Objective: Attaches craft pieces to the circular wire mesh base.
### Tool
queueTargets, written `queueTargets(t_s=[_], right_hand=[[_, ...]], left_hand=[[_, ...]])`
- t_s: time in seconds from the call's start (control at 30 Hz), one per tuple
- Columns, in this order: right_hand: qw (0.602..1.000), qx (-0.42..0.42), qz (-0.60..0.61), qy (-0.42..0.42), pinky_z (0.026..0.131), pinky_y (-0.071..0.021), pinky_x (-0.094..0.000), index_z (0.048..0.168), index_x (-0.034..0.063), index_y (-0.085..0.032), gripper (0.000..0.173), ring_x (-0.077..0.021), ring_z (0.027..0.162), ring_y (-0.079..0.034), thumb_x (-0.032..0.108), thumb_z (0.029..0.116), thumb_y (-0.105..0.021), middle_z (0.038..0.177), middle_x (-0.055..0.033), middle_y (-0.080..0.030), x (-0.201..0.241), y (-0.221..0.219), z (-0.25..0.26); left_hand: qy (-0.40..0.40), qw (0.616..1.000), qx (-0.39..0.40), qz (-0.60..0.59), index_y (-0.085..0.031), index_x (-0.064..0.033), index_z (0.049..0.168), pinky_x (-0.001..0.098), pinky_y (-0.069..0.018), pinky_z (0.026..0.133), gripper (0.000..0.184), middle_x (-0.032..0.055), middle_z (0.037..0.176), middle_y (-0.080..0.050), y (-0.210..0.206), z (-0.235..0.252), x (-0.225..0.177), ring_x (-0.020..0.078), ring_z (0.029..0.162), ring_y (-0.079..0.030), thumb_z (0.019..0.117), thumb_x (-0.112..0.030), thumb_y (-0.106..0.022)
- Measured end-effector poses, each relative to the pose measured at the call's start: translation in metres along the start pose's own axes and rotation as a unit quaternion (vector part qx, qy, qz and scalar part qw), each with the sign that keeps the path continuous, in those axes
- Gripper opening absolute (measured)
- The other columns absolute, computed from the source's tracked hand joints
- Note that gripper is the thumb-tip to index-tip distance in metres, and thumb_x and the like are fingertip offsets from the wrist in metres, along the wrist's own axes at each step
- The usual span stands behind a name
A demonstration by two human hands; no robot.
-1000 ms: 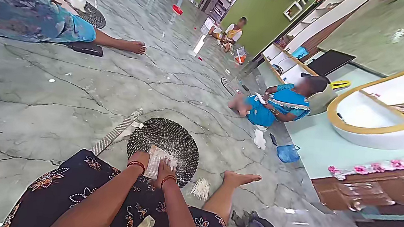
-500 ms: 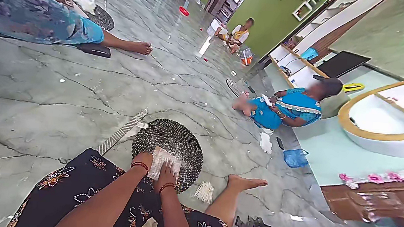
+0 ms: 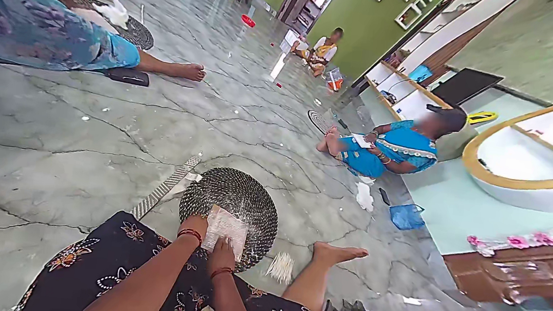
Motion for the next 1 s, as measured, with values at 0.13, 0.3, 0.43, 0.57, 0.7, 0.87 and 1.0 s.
queueTargets(t_s=[0.13, 0.3, 0.43, 0.57, 0.7, 0.87, 1.0], right_hand=[[0.997, 0.026, -0.047, 0.053, 0.128, -0.0151, -0.0575, 0.165, 0.0027, -0.010, 0.107, -0.0355, 0.161, -0.008, 0.045, 0.0908, -0.074, 0.173, -0.0190, -0.009, -0.012, 0.029, 0.014], [0.992, 0.079, -0.073, 0.069, 0.126, -0.0151, -0.0615, 0.166, 0.0061, -0.010, 0.101, -0.0345, 0.161, -0.007, 0.046, 0.0948, -0.070, 0.174, -0.0147, -0.007, -0.019, 0.033, 0.034], [0.999, 0.031, -0.023, 0.036, 0.127, -0.0176, -0.0570, 0.163, 0.0026, -0.025, 0.075, -0.0355, 0.159, -0.019, 0.037, 0.1048, -0.057, 0.170, -0.0179, -0.025, -0.016, 0.013, 0.019], [1.000, 0.004, -0.002, -0.015, 0.128, -0.0181, -0.0549, 0.161, -0.0012, -0.026, 0.063, -0.0360, 0.157, -0.024, 0.026, 0.1084, -0.047, 0.167, -0.0211, -0.029, -0.003, -0.008, 0.003], [1.000, 0.021, -0.004, 0.010, 0.125, -0.0182, -0.0620, 0.166, 0.0060, -0.014, 0.096, -0.0372, 0.160, -0.012, 0.034, 0.0942, -0.072, 0.173, -0.0182, -0.012, -0.008, 0.018, 0.006], [0.994, 0.075, -0.042, 0.068, 0.126, -0.0137, -0.0624, 0.167, 0.0073, -0.005, 0.105, -0.0338, 0.161, -0.004, 0.042, 0.0938, -0.072, 0.175, -0.0141, -0.001, -0.027, 0.029, 0.030], [0.997, 0.049, -0.020, 0.058, 0.128, -0.0142, -0.0580, 0.166, 0.0056, -0.014, 0.084, -0.0329, 0.161, -0.008, 0.036, 0.1026, -0.061, 0.174, -0.0143, -0.009, -0.026, 0.014, 0.023]], left_hand=[[0.001, 1.000, -0.006, -0.015, -0.065, 0.0073, 0.127, 0.0617, -0.0487, 0.107, 0.031, 0.0283, 0.143, -0.058, 0.003, 0.000, -0.004, 0.0444, 0.136, -0.055, 0.1018, -0.008, -0.057], [0.014, 0.999, -0.017, -0.025, -0.065, 0.0069, 0.128, 0.0616, -0.0489, 0.107, 0.033, 0.0275, 0.143, -0.058, 0.004, 0.010, -0.002, 0.0438, 0.135, -0.056, 0.1014, -0.011, -0.058], [0.011, 1.000, -0.022, 0.008, -0.065, 0.0062, 0.129, 0.0607, -0.0490, 0.108, 0.035, 0.0273, 0.144, -0.057, -0.001, 0.012, -0.005, 0.0425, 0.136, -0.055, 0.1001, -0.014, -0.061], [0.015, 0.999, -0.015, 0.037, -0.066, 0.0039, 0.128, 0.0602, -0.0504, 0.105, 0.034, 0.0257, 0.142, -0.060, -0.003, 0.006, -0.004, 0.0412, 0.134, -0.058, 0.1002, -0.016, -0.061], [0.015, 0.999, -0.023, 0.042, -0.067, 0.0010, 0.128, 0.0622, -0.0505, 0.104, 0.034, 0.0236, 0.142, -0.061, -0.003, 0.007, -0.001, 0.0413, 0.134, -0.058, 0.1009, -0.018, -0.061], [0.024, 0.999, -0.029, 0.018, -0.067, 0.0041, 0.127, 0.0625, -0.0488, 0.106, 0.033, 0.0257, 0.141, -0.061, 0.000, 0.010, -0.005, 0.0425, 0.134, -0.057, 0.1019, -0.016, -0.059], [0.026, 0.999, -0.022, 0.028, -0.066, 0.0055, 0.127, 0.0612, -0.0492, 0.106, 0.034, 0.0267, 0.141, -0.060, -0.003, 0.012, -0.006, 0.0422, 0.134, -0.057, 0.1005, -0.016, -0.061]])
Point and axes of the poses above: each hand's wrist, its own z-axis towards the middle knuckle, its own y-axis out of the back of the hand, x = y × z, the point moved 2 cm from there along z, towards the middle knuckle
